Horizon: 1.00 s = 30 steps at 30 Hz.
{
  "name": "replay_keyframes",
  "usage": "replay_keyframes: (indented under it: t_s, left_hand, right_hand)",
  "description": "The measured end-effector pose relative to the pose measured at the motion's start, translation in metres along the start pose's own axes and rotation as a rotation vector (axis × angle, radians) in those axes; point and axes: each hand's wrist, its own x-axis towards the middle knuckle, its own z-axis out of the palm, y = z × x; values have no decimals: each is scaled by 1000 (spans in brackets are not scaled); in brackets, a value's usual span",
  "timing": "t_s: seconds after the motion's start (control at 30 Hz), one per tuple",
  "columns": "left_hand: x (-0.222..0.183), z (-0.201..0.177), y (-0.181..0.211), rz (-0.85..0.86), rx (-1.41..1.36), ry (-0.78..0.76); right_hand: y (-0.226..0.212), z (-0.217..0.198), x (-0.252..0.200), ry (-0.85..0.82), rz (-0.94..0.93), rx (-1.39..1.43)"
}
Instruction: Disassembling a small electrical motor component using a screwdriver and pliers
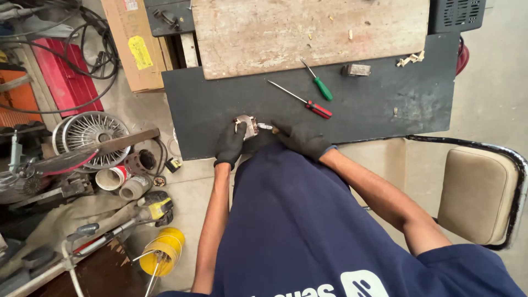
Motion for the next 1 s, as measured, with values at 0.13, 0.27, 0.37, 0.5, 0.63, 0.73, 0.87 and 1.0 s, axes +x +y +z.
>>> replay_keyframes:
  t_s: [0.13, 0.27, 0.37, 0.5, 0.63, 0.73, 0.87, 1.0]
  left_hand:
    - [-1, -4, 5, 1, 1, -11]
    - [14, 8, -11, 12, 131, 43]
    - [5, 10, 0, 32, 215, 80]
    - [10, 18, 1, 60, 250, 129]
    - [14, 27, -8, 98, 270, 141]
    - [26, 41, -25, 293, 331, 310]
    - [16, 41, -12, 315, 272, 379]
    - [24, 49, -28, 364, 235, 425]
  right_hand:
    - [-6, 1, 1, 10, -11, 8]
    - [-8, 3, 9, 60, 18, -6]
    - [-12, 1, 12, 65, 3, -57]
    - [-18, -10, 14, 33, -86, -197]
    - [-18, 2, 22, 41, -79, -142]
    - [-14, -2, 17, 65, -133, -106]
    - [2, 23, 17, 24, -157, -180]
    - [-18, -26, 4, 87, -229, -14]
